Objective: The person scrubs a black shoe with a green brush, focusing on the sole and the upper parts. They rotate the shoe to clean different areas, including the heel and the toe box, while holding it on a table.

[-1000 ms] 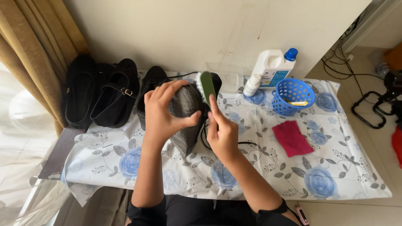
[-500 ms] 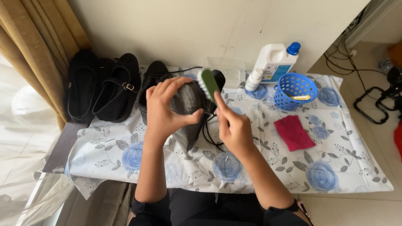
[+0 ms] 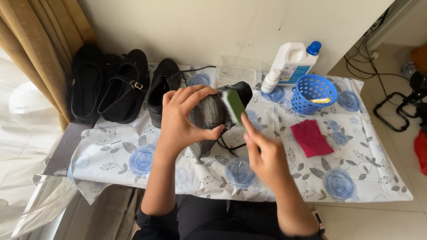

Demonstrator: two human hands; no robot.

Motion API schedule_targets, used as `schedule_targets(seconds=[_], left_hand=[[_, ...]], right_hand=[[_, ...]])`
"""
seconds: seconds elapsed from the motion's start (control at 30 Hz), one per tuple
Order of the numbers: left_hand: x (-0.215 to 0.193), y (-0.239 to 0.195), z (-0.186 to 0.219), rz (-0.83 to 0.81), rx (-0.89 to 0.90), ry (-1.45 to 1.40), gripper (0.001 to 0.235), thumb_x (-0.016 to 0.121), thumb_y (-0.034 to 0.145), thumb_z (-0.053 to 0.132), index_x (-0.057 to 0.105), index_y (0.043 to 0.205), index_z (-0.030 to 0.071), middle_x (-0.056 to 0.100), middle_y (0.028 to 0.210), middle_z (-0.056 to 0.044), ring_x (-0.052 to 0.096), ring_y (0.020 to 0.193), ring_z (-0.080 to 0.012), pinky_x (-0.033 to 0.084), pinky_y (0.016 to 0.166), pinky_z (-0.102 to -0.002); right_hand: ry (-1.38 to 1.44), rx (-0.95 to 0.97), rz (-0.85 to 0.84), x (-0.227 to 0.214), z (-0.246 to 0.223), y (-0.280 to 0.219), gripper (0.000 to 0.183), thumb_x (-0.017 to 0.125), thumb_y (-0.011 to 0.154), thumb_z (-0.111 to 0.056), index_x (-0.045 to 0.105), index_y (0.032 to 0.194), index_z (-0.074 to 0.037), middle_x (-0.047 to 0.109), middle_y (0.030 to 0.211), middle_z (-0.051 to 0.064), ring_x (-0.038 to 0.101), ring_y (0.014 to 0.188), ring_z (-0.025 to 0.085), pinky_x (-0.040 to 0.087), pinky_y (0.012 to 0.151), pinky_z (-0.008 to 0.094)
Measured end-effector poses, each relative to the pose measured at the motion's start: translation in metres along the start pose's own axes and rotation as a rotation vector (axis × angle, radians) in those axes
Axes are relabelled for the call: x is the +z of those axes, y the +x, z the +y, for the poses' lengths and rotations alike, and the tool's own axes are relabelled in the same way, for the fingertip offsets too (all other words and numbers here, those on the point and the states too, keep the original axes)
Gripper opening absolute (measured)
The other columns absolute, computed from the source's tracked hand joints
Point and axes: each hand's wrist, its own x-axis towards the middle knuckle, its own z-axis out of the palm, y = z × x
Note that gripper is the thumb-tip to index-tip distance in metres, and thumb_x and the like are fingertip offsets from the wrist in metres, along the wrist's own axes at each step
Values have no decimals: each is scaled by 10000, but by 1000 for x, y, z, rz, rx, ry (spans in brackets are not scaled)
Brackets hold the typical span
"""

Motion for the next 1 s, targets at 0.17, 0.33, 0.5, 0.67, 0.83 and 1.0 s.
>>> schedule_targets(seconds=[0.17,0.33,0.5,0.67,0.83,1.0], left_hand=[[4,2,11,-54,65,-3,591,737,521,420,604,1053,200,617,1042,5,567,913,-177,297,856,-371],[4,3,2,-30,45,-34,619,745,510,461,618,1058,203,632,1008,-10,587,920,-203,313,883,-387],[-5,6,-16,32,-15,-64,611,738,511,457,602,1058,219,631,994,19,596,886,-179,334,866,-362],[-2,5,-7,34,-21,-44,606,753,518,422,612,1060,188,633,984,-10,596,873,-204,340,857,-381],[-6,7,-23,47,-42,-4,615,746,522,432,598,1072,198,624,1011,13,595,903,-187,348,855,-365],[-14,5,-36,152,-82,-35,569,734,583,411,582,1077,172,623,1005,13,596,885,-200,329,846,-359]], right_hand=[[-93,7,-44,-17,-6,7,410,484,888,-48,451,1294,-98,466,423,-24,320,305,55,257,312,192],[17,65,-51,-17,-12,22,360,454,887,-29,549,1229,-90,502,380,50,289,254,58,259,294,189],[76,-2,140,61,48,-55,415,477,842,-13,525,1252,-57,661,1009,155,683,740,181,522,582,239],[68,-48,256,54,40,17,404,435,899,20,466,1296,-51,649,944,196,570,581,165,456,506,248],[86,5,228,73,20,-10,394,423,895,25,454,1287,-2,629,638,145,409,379,89,342,379,194],[122,-17,187,96,25,-20,413,427,883,26,437,1296,14,550,489,59,351,310,69,301,323,183]])
